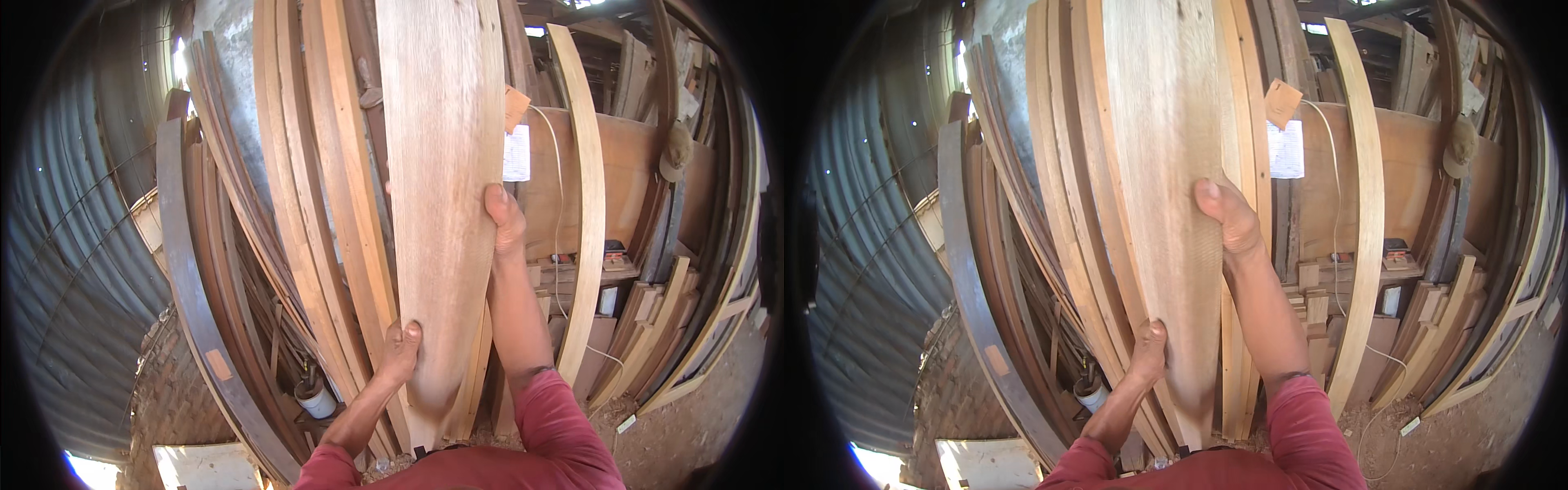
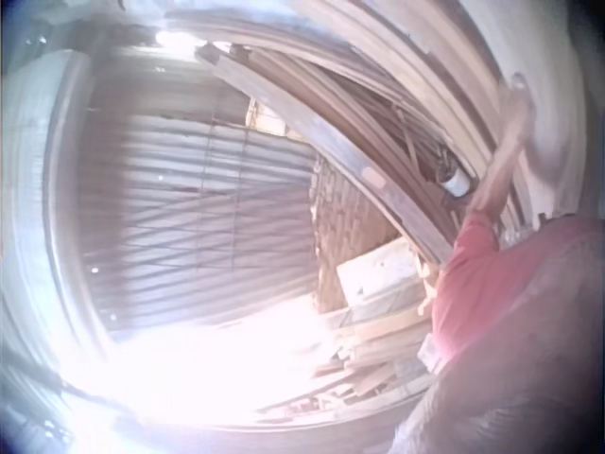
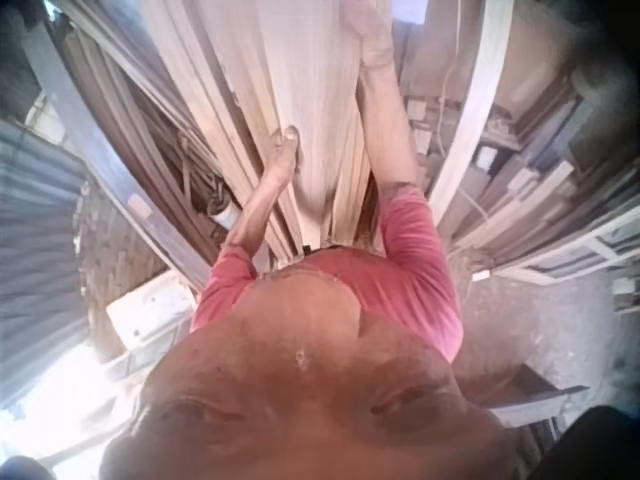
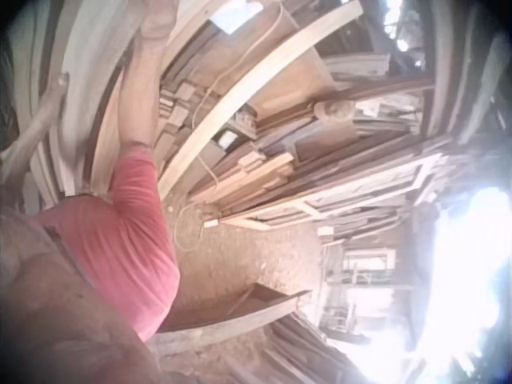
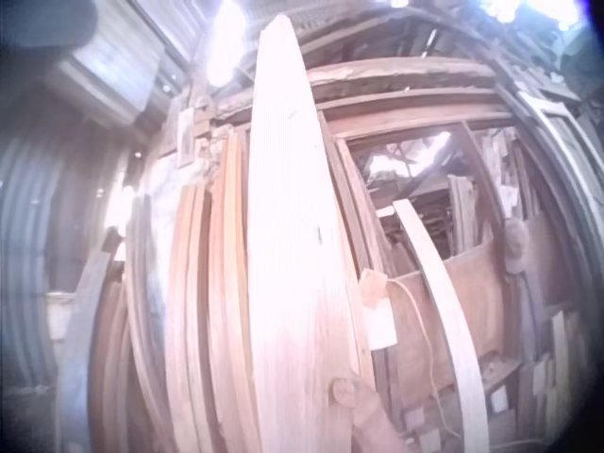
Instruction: The person sorts through a stack of curved and straight wood planks in a workshop, moving them by hand to organize the pile.
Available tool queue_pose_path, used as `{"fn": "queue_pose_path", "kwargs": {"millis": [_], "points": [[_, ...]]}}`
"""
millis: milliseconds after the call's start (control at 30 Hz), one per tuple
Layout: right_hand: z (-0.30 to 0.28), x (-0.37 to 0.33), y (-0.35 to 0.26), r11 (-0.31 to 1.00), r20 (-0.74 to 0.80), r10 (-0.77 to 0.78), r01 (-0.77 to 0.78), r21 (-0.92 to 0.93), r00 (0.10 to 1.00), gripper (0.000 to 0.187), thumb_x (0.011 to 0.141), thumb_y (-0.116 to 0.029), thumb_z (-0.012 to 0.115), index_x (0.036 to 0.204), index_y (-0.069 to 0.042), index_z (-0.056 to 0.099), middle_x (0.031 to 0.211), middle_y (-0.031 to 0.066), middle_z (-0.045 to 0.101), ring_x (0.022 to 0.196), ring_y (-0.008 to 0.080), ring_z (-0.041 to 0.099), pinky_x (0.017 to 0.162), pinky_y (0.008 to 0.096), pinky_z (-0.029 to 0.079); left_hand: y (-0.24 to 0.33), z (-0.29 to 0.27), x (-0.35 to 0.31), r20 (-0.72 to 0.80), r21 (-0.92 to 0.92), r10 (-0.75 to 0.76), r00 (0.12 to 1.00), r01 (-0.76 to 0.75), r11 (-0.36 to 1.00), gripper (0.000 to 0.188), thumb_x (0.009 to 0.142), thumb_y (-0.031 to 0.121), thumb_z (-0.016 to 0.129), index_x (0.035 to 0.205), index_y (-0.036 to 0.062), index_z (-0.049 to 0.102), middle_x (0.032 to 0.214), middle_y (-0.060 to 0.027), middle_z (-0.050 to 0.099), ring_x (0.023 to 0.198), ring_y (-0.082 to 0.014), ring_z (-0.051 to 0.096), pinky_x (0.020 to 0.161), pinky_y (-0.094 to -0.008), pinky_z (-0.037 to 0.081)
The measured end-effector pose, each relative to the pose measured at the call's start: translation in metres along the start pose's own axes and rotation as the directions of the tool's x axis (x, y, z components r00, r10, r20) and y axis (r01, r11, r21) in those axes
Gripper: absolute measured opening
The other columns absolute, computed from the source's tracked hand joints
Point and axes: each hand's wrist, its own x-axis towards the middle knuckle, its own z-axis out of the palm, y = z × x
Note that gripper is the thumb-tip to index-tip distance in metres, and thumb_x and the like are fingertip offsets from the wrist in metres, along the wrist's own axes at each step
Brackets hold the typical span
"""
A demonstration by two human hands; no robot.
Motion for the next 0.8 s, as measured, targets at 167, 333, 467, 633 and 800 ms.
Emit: {"fn": "queue_pose_path", "kwargs": {"millis": [167, 333, 467, 633, 800], "points": [[-0.038, -0.018, 0.02, 0.989, 0.029, 0.085, -0.088, 0.122, 0.996, 0.097, 0.077, -0.054, 0.079, 0.144, 0.005, 0.043, 0.129, 0.0195, 0.061, 0.108, 0.0252, 0.066, 0.091, 0.0358, 0.055, -0.015, 0.035, -0.017, -0.076, 0.001, 0.076, 0.994, -0.076, 0.997, 0.084, 0.091, 0.066, 0.062, 0.133, -0.0057, 0.051, 0.117, -0.01, 0.064, 0.109, -0.0166, 0.057, 0.096, -0.0338, 0.044], [-0.13, -0.082, 0.019, 0.947, -0.203, 0.249, -0.282, -0.152, 0.947, 0.077, 0.082, -0.049, 0.079, 0.132, 0.004, 0.054, 0.116, 0.0139, 0.067, 0.096, 0.0192, 0.067, 0.082, 0.0328, 0.056, -0.098, 0.057, -0.02, -0.09, 0.108, 0.062, 0.994, -0.052, 0.993, 0.062, 0.093, 0.051, 0.069, 0.12, -0.0033, 0.055, 0.111, -0.0103, 0.065, 0.104, -0.0144, 0.057, 0.09, -0.0301, 0.046], [-0.12, -0.098, 0.052, 0.929, -0.402, 0.054, -0.193, -0.315, 0.914, 0.045, 0.092, -0.038, 0.074, 0.114, 0.001, 0.065, 0.101, 0.0051, 0.069, 0.087, 0.0116, 0.063, 0.077, 0.0287, 0.052, -0.133, 0.054, -0.006, -0.12, 0.129, 0.044, 0.992, -0.028, 0.991, 0.051, 0.094, 0.041, 0.072, 0.112, -0.0037, 0.056, 0.107, -0.0113, 0.067, 0.098, -0.0147, 0.058, 0.086, -0.0305, 0.048], [-0.155, -0.095, 0.079, 0.822, -0.466, -0.059, -0.222, -0.524, 0.883, 0.038, 0.097, -0.038, 0.068, 0.107, -0.001, 0.065, 0.095, 0.0004, 0.065, 0.086, 0.0077, 0.055, 0.078, 0.0264, 0.046, -0.153, 0.049, 0.039, -0.092, 0.207, 0.046, 0.995, -0.026, 0.978, 0.045, 0.093, 0.032, 0.074, 0.113, -0.0037, 0.056, 0.104, -0.0145, 0.068, 0.095, -0.0167, 0.062, 0.086, -0.0329, 0.051], [-0.188, -0.104, 0.084, 0.728, -0.544, -0.068, -0.331, -0.6, 0.837, 0.041, 0.1, -0.038, 0.063, 0.116, 0.0, 0.065, 0.102, -0.0008, 0.065, 0.094, 0.0093, 0.055, 0.086, 0.029, 0.047, -0.178, 0.057, 0.029, -0.083, 0.345, -0.108, 0.991, 0.13, 0.93, 0.045, 0.09, 0.028, 0.077, 0.116, -0.0023, 0.056, 0.104, -0.017, 0.07, 0.096, -0.0193, 0.064, 0.086, -0.0345, 0.052]]}}
